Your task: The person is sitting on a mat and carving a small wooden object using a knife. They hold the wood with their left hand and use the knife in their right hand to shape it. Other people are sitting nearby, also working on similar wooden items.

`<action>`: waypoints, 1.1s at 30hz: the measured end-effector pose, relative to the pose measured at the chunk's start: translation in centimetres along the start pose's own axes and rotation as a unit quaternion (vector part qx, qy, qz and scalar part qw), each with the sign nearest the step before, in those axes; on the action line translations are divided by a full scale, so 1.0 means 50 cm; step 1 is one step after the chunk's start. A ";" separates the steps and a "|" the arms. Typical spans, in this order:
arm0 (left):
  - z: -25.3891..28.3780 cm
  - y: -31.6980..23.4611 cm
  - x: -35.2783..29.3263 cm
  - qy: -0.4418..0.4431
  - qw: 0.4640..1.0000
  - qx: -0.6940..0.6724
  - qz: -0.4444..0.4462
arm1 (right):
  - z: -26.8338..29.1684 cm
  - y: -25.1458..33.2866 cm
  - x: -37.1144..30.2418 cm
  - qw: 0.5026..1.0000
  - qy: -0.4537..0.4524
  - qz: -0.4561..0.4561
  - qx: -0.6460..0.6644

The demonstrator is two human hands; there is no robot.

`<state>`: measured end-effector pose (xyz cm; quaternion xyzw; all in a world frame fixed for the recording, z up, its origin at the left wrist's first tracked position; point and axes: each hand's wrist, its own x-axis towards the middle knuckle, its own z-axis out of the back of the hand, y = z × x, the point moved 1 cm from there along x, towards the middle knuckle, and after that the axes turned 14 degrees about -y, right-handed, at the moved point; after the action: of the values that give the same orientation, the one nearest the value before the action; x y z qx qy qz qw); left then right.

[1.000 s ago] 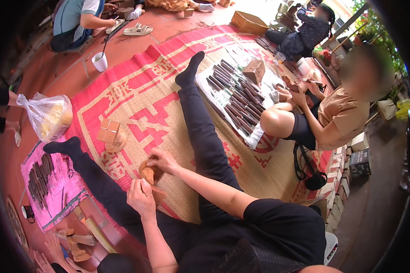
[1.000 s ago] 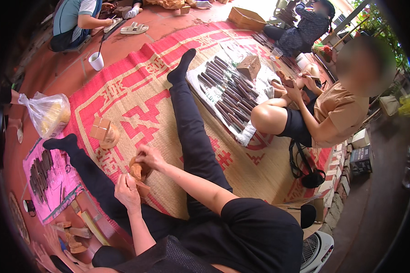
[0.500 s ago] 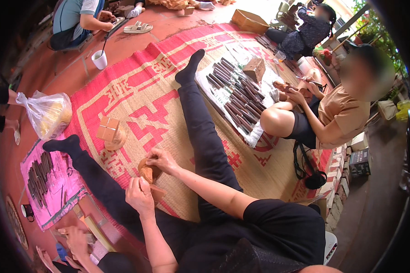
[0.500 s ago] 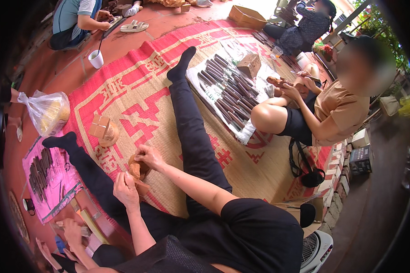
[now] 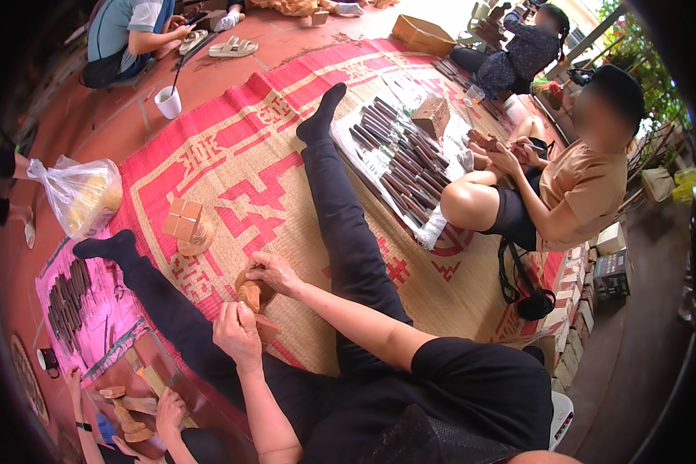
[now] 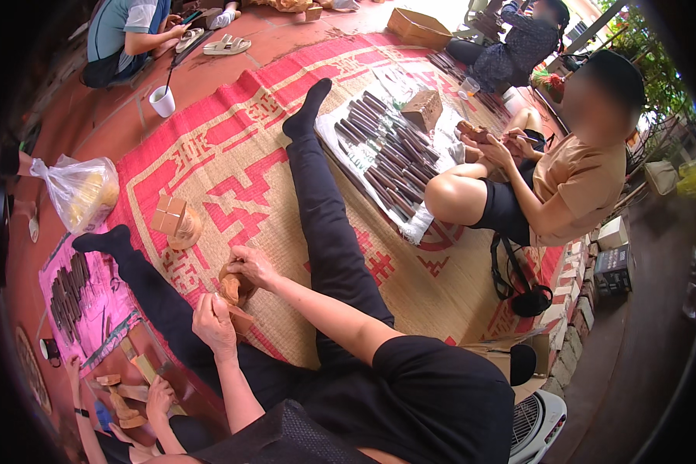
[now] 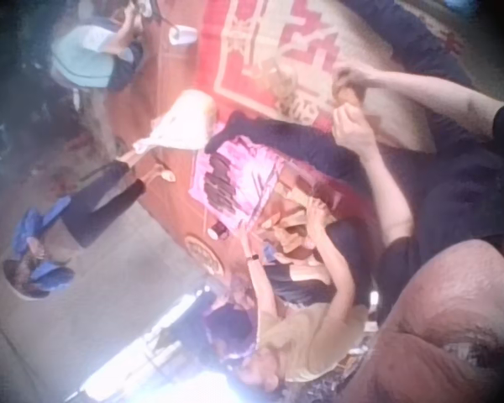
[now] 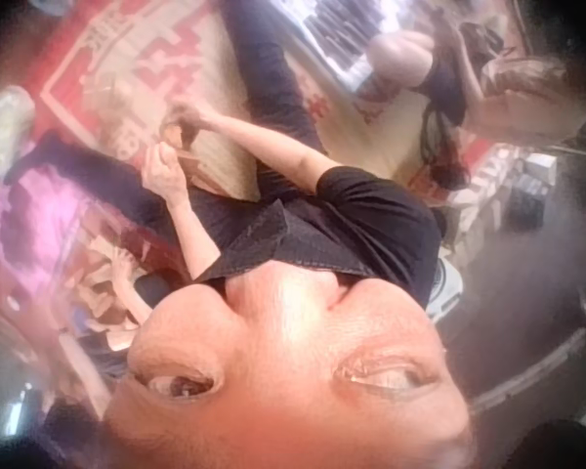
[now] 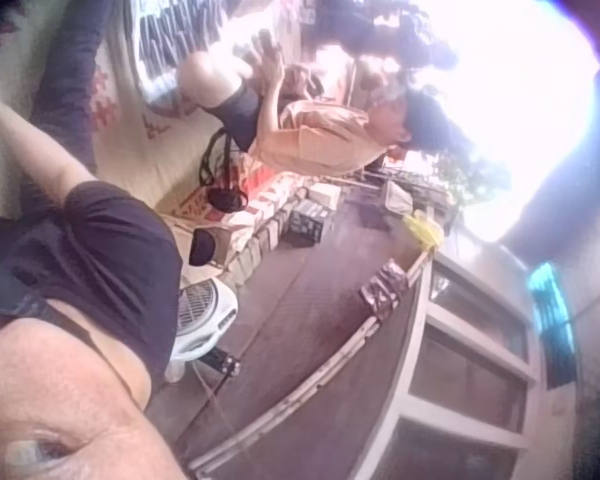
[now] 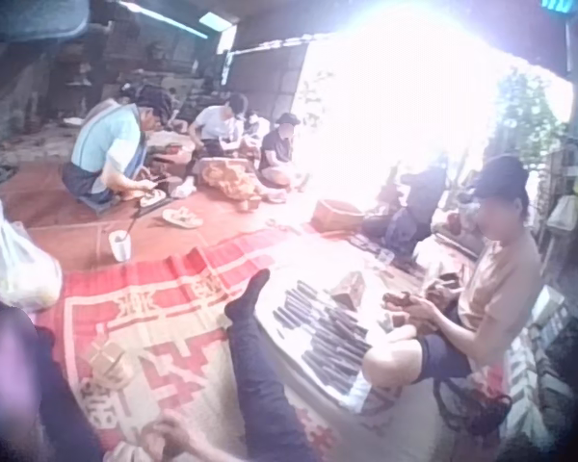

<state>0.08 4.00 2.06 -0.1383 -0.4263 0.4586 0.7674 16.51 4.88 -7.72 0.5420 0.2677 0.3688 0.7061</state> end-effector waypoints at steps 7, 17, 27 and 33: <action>-0.008 -0.012 -0.018 -0.012 1.000 -0.002 -0.029 | 0.019 -0.048 0.055 0.990 -0.071 -0.103 -0.073; -0.008 -0.019 -0.013 -0.038 0.997 0.005 -0.073 | -0.021 -0.056 0.030 0.984 -0.067 0.001 -0.166; 0.002 -0.031 -0.051 -0.040 0.995 -0.010 -0.088 | 0.007 0.007 -0.034 0.999 -0.030 0.018 0.006; -0.005 -0.059 -0.062 -0.017 0.992 -0.001 -0.127 | 0.039 -0.061 0.047 0.980 -0.079 -0.179 -0.029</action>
<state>1.32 -0.10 2.04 -0.0757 -0.4535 0.3592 0.8121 20.08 5.24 -10.11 0.4923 0.2928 0.1996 0.7950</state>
